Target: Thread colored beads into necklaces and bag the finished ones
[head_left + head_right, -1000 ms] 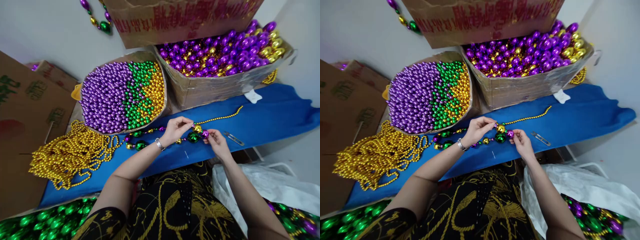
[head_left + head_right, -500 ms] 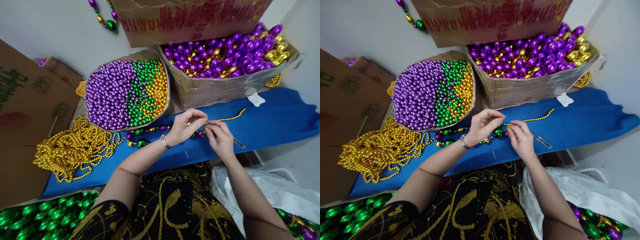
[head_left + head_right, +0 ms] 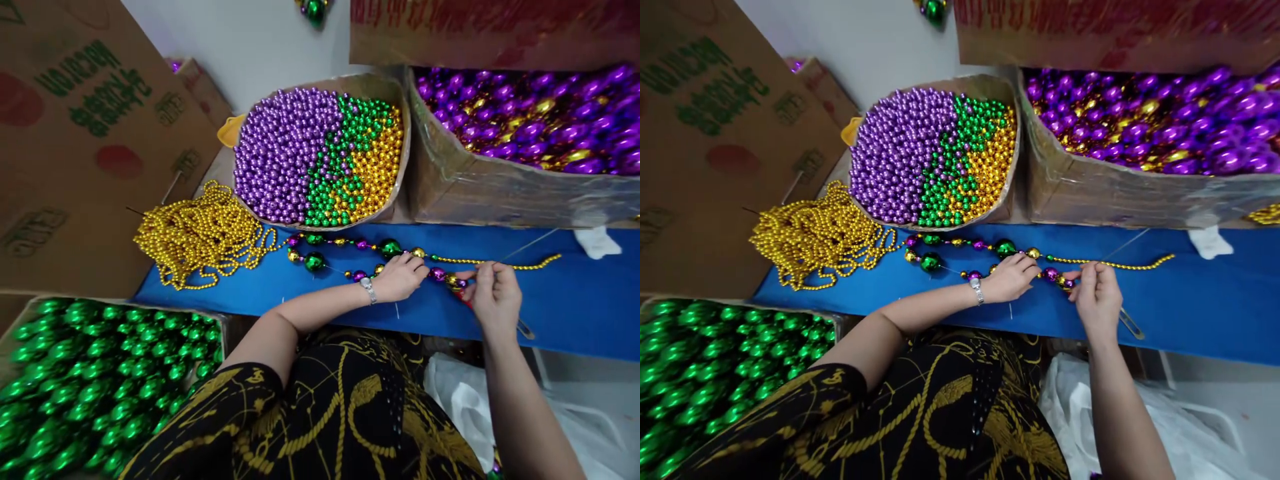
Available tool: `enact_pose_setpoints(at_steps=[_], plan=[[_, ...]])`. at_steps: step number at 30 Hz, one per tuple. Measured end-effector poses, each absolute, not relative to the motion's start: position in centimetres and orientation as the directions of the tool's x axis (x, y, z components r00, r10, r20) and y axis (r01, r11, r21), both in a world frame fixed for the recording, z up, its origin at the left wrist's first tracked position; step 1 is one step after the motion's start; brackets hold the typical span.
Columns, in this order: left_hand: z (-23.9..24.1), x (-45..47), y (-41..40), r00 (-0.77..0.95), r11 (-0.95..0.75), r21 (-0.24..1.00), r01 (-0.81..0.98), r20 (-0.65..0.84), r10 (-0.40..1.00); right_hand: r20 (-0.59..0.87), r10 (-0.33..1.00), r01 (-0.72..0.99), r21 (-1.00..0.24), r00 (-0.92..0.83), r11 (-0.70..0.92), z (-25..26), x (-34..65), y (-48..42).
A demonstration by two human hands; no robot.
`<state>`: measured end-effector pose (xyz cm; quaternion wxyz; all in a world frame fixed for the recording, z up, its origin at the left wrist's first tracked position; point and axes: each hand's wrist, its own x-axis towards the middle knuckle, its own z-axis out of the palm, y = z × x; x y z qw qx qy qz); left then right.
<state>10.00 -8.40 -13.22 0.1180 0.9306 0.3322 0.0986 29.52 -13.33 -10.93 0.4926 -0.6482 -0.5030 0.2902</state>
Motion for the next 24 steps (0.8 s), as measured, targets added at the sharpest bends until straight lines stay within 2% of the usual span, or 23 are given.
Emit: enact_pose_setpoints(at_steps=[5,10,14,16,18,21,24], plan=[[-13.5,7.6,-8.9,0.773,-0.772,0.234,0.591,0.109,0.625,0.082,0.913,0.302,-0.952,0.399,-0.046,-11.6,29.2,-12.3],[-13.5,4.8,-9.4,0.759,-0.758,0.264,0.596,0.124,0.640,-0.066,0.963,0.072,-0.994,0.263,-0.088,-11.9,29.5,-11.9],[-13.3,5.4,-9.5,0.703,-0.710,0.404,0.577,0.196,0.683,-0.113,0.986,0.014,-0.993,0.127,-0.116,-11.3,28.3,-12.7],[-13.4,7.0,-9.4,0.689,-0.711,0.518,0.476,0.283,0.667,-0.087,0.995,0.061,-0.994,0.047,-0.089,-10.8,26.8,-13.2],[-13.7,8.8,-9.0,0.701,-0.699,0.612,0.370,0.310,0.642,-0.045,0.999,0.113,-0.993,-0.020,-0.042,-10.3,25.6,-13.7],[-14.1,9.6,-8.5,0.736,-0.668,0.628,0.398,0.216,0.642,0.031,0.996,0.092,-0.995,0.084,0.023,-9.6,25.7,-13.8],[-13.9,7.5,-8.6,0.732,-0.698,0.479,0.532,0.154,0.663,0.063,0.946,-0.039,-0.996,0.319,0.080,-9.1,28.3,-13.4]])
